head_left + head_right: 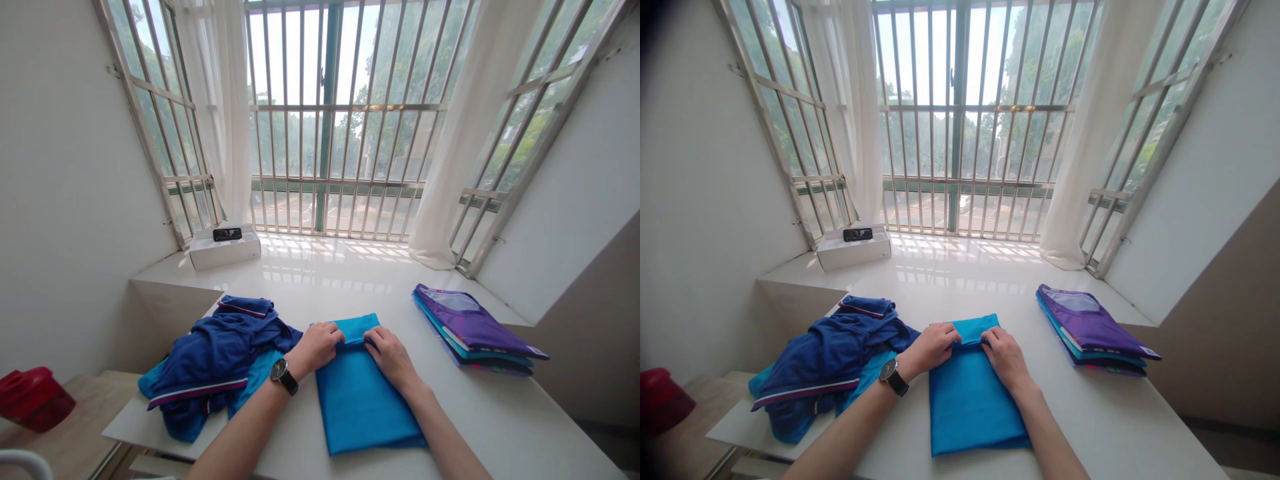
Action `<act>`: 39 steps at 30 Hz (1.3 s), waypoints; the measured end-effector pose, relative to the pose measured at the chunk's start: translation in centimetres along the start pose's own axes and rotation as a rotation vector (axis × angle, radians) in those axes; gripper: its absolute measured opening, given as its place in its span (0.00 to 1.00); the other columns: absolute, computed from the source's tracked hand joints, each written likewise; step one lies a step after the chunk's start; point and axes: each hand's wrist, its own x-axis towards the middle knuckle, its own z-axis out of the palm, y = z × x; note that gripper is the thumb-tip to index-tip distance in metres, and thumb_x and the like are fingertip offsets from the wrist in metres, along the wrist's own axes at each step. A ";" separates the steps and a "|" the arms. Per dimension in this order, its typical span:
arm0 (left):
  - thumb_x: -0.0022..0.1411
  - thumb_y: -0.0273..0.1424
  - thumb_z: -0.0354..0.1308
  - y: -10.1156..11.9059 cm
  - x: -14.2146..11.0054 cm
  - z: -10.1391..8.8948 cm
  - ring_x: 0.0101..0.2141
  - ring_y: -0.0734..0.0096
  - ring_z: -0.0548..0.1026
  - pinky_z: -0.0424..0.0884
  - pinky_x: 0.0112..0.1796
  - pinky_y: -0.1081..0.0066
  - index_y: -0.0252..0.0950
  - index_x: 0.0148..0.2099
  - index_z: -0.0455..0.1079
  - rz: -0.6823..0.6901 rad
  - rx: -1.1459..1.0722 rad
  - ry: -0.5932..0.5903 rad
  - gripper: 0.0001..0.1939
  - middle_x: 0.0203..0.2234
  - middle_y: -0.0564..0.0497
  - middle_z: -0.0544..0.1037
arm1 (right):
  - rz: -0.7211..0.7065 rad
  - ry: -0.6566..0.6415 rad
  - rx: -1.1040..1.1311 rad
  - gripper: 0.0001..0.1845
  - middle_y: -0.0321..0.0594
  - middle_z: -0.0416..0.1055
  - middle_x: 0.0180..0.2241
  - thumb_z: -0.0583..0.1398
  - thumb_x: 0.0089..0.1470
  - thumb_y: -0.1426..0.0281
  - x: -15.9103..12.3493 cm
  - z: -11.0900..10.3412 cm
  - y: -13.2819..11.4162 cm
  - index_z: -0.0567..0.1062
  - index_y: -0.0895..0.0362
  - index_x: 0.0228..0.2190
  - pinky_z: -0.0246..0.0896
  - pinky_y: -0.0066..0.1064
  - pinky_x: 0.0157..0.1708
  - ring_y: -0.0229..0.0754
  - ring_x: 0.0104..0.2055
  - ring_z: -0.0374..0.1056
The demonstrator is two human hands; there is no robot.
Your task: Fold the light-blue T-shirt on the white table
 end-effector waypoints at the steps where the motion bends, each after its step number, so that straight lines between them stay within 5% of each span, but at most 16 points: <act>1: 0.61 0.23 0.52 -0.1 0.0 -0.1 0.42 0.62 0.73 0.70 0.45 0.65 0.44 0.49 0.69 0.000 -0.005 -0.005 0.17 0.42 0.50 0.74 | 0.009 -0.002 0.004 0.09 0.42 0.73 0.42 0.54 0.61 0.70 0.0 0.0 0.0 0.74 0.52 0.39 0.64 0.37 0.45 0.46 0.43 0.70; 7: 0.57 0.22 0.54 -0.4 -0.3 -0.9 0.43 0.60 0.73 0.69 0.46 0.64 0.44 0.50 0.69 -0.005 -0.010 -0.049 0.20 0.42 0.49 0.75 | 0.088 -0.038 -0.029 0.15 0.43 0.70 0.50 0.52 0.60 0.73 -0.2 0.2 0.0 0.72 0.51 0.46 0.67 0.34 0.40 0.45 0.44 0.72; 19: 0.58 0.19 0.52 -0.5 -0.4 -1.1 0.43 0.62 0.73 0.69 0.45 0.64 0.42 0.46 0.70 0.034 0.037 -0.020 0.17 0.41 0.49 0.75 | 0.137 -0.084 -0.074 0.12 0.39 0.73 0.43 0.51 0.62 0.71 -0.3 0.0 -0.1 0.73 0.51 0.43 0.62 0.30 0.36 0.42 0.39 0.73; 39: 0.61 0.29 0.55 -0.9 -0.4 -0.3 0.39 0.62 0.75 0.70 0.42 0.68 0.41 0.44 0.71 0.037 0.004 -0.007 0.09 0.37 0.50 0.77 | 0.204 0.083 0.054 0.21 0.45 0.72 0.45 0.56 0.59 0.56 -0.6 1.0 0.9 0.74 0.55 0.49 0.67 0.34 0.40 0.46 0.40 0.73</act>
